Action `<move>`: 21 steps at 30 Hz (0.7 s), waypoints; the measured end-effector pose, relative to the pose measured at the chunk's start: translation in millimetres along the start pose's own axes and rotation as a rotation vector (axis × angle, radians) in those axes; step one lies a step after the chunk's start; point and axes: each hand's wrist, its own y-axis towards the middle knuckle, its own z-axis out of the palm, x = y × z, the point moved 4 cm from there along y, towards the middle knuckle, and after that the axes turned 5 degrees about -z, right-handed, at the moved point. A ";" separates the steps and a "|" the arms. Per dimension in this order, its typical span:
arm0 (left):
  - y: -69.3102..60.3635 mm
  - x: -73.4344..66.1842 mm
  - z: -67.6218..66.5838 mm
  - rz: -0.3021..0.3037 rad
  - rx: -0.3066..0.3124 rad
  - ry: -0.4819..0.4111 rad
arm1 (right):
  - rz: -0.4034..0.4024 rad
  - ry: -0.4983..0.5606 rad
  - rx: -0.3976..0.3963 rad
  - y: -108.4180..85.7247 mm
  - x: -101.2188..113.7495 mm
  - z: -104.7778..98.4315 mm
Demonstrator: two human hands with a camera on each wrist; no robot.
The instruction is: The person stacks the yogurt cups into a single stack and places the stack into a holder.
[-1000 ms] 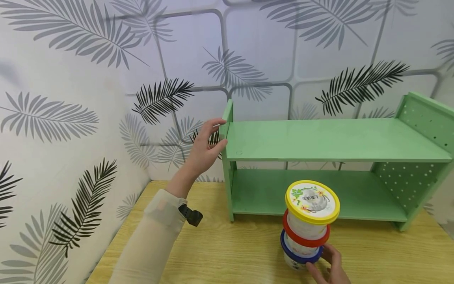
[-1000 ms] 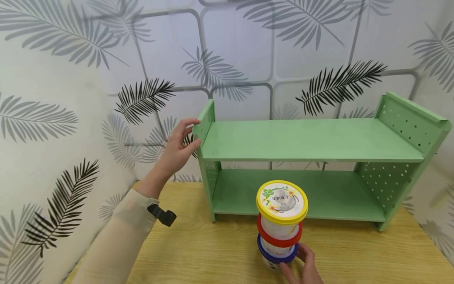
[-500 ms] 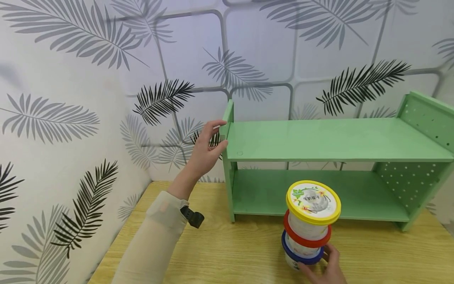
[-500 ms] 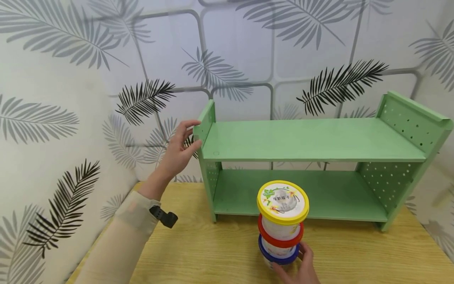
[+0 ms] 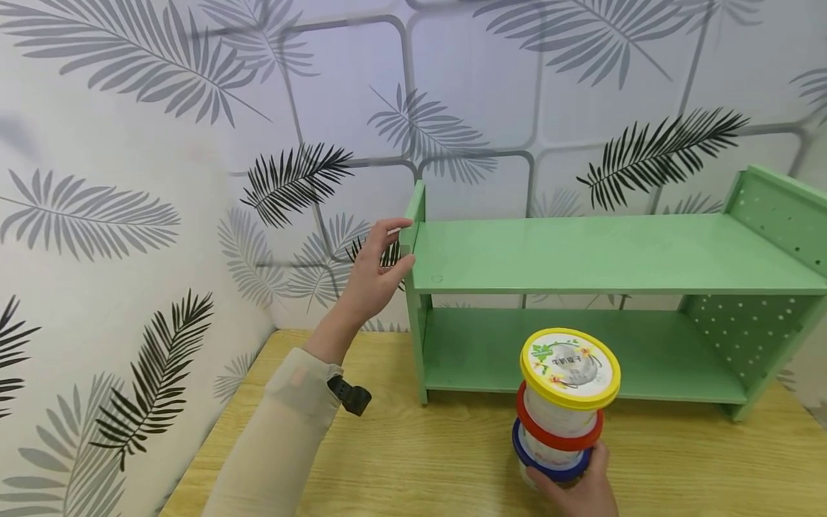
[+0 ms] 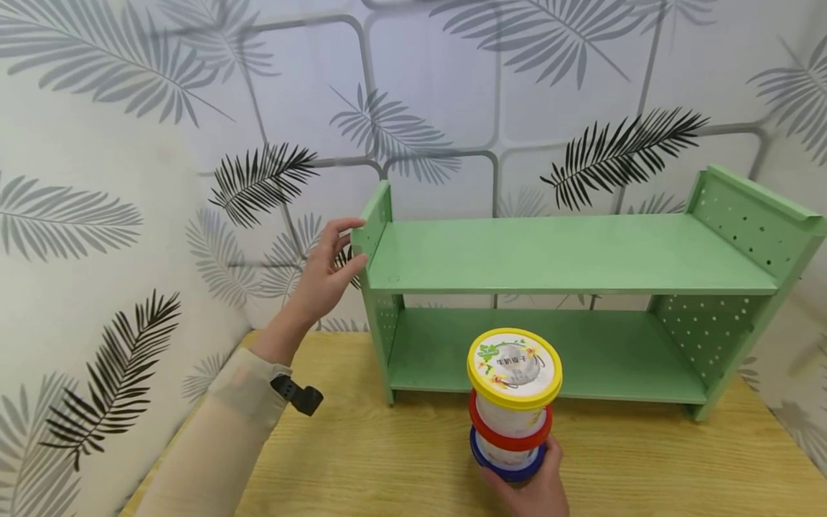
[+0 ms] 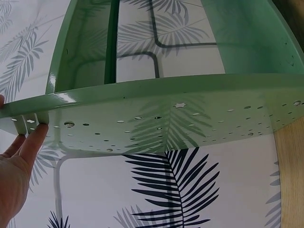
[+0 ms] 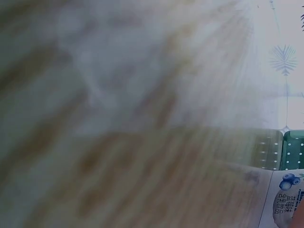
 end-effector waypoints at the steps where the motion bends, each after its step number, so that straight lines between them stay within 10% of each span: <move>1: -0.2 -0.3 -0.4 -0.003 0.000 -0.001 | 0.003 0.003 0.001 0.2 0.3 0.1; 21: -3.5 -4.4 1.3 -0.012 -0.002 -0.015 | 0.011 -0.045 -0.008 -3.1 3.3 -11.7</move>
